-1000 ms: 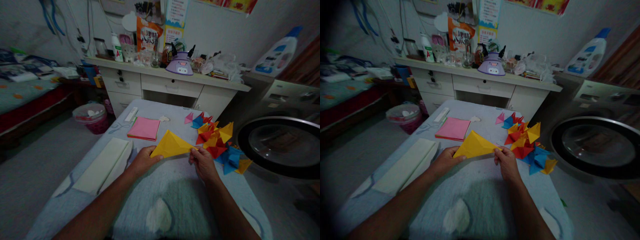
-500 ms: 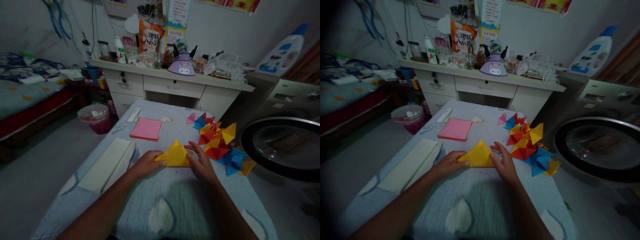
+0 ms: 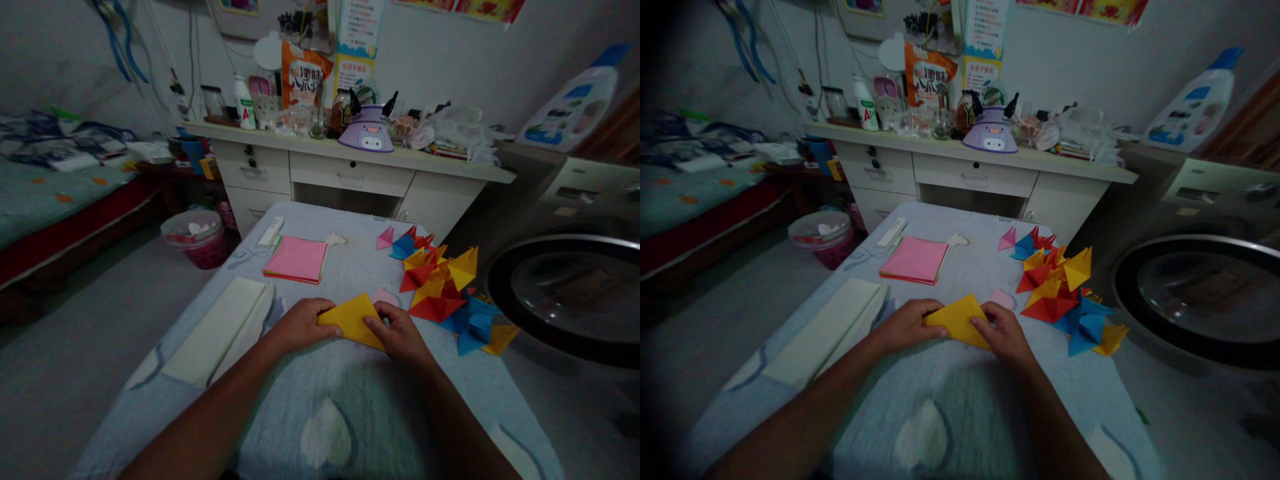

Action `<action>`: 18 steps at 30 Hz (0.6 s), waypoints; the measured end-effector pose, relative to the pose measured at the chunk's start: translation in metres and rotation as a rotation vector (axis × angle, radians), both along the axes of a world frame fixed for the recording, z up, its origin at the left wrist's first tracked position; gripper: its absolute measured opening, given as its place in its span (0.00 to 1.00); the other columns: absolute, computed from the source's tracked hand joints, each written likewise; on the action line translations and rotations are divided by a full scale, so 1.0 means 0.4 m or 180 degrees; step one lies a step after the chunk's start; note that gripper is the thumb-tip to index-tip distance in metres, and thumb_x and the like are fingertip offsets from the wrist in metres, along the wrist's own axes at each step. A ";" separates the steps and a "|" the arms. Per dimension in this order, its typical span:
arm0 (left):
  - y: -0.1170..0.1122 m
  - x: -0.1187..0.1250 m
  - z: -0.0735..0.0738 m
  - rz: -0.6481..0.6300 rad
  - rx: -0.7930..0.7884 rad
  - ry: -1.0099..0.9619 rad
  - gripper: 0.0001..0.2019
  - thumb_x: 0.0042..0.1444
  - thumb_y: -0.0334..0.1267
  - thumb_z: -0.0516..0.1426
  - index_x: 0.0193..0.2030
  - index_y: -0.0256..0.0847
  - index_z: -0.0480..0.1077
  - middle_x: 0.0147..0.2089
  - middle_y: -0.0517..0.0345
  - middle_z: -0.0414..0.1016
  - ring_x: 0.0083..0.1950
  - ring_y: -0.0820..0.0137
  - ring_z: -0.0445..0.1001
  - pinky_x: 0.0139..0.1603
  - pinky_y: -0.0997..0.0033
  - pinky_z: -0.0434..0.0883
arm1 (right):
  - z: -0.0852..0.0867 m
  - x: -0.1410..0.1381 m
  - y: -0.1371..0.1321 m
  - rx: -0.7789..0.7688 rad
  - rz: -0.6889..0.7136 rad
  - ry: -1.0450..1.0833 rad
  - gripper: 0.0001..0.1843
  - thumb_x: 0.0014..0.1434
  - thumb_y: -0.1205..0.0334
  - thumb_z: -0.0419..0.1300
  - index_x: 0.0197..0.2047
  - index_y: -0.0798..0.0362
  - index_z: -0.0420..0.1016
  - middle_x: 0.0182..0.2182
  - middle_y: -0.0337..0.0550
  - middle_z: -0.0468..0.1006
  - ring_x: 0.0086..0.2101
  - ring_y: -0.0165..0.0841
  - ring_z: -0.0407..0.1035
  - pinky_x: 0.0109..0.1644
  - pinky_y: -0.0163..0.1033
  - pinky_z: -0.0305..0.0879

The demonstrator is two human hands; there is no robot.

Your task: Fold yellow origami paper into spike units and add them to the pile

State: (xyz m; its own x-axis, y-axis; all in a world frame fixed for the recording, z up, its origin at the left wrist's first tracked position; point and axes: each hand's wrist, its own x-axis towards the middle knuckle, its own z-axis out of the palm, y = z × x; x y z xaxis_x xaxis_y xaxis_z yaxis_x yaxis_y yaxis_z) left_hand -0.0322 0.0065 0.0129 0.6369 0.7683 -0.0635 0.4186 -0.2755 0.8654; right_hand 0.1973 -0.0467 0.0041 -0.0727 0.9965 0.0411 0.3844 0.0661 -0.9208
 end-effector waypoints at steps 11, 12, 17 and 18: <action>0.003 0.020 0.006 0.0046 -0.0045 -0.0067 0.14 0.55 0.45 0.54 0.29 0.35 0.70 0.24 0.64 0.60 0.26 0.75 0.59 0.24 0.77 0.52 | 0.000 -0.005 -0.006 -0.0162 0.0111 0.0544 0.15 0.57 0.49 0.61 0.32 0.53 0.73 0.26 0.38 0.70 0.27 0.29 0.64 0.30 0.33 0.61; 0.003 0.020 0.006 0.0046 -0.0040 -0.0065 0.14 0.55 0.45 0.54 0.28 0.35 0.70 0.24 0.64 0.60 0.26 0.75 0.59 0.24 0.77 0.52 | -0.002 -0.005 -0.005 -0.0157 0.0112 0.0585 0.15 0.57 0.49 0.61 0.32 0.53 0.73 0.26 0.38 0.71 0.28 0.29 0.65 0.30 0.33 0.61; 0.001 0.022 -0.001 0.0000 -0.0083 -0.0076 0.14 0.54 0.46 0.55 0.28 0.36 0.70 0.24 0.64 0.60 0.26 0.76 0.59 0.25 0.77 0.53 | -0.005 -0.006 0.003 -0.0136 0.0092 0.0678 0.14 0.58 0.49 0.60 0.38 0.52 0.74 0.31 0.40 0.74 0.31 0.31 0.67 0.33 0.34 0.64; 0.000 0.022 -0.002 -0.0012 -0.0085 -0.0074 0.14 0.54 0.46 0.55 0.28 0.36 0.70 0.24 0.65 0.60 0.26 0.76 0.59 0.25 0.77 0.53 | -0.004 -0.006 0.005 -0.0095 0.0055 0.0645 0.14 0.58 0.50 0.60 0.38 0.52 0.75 0.30 0.40 0.74 0.30 0.31 0.67 0.33 0.34 0.64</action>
State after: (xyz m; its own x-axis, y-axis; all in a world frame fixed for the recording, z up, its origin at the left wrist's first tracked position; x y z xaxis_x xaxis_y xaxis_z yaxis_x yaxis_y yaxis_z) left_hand -0.0233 0.0067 0.0121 0.6413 0.7642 -0.0689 0.3972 -0.2538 0.8819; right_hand 0.1947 -0.0447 0.0025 -0.0831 0.9962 0.0272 0.1900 0.0427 -0.9809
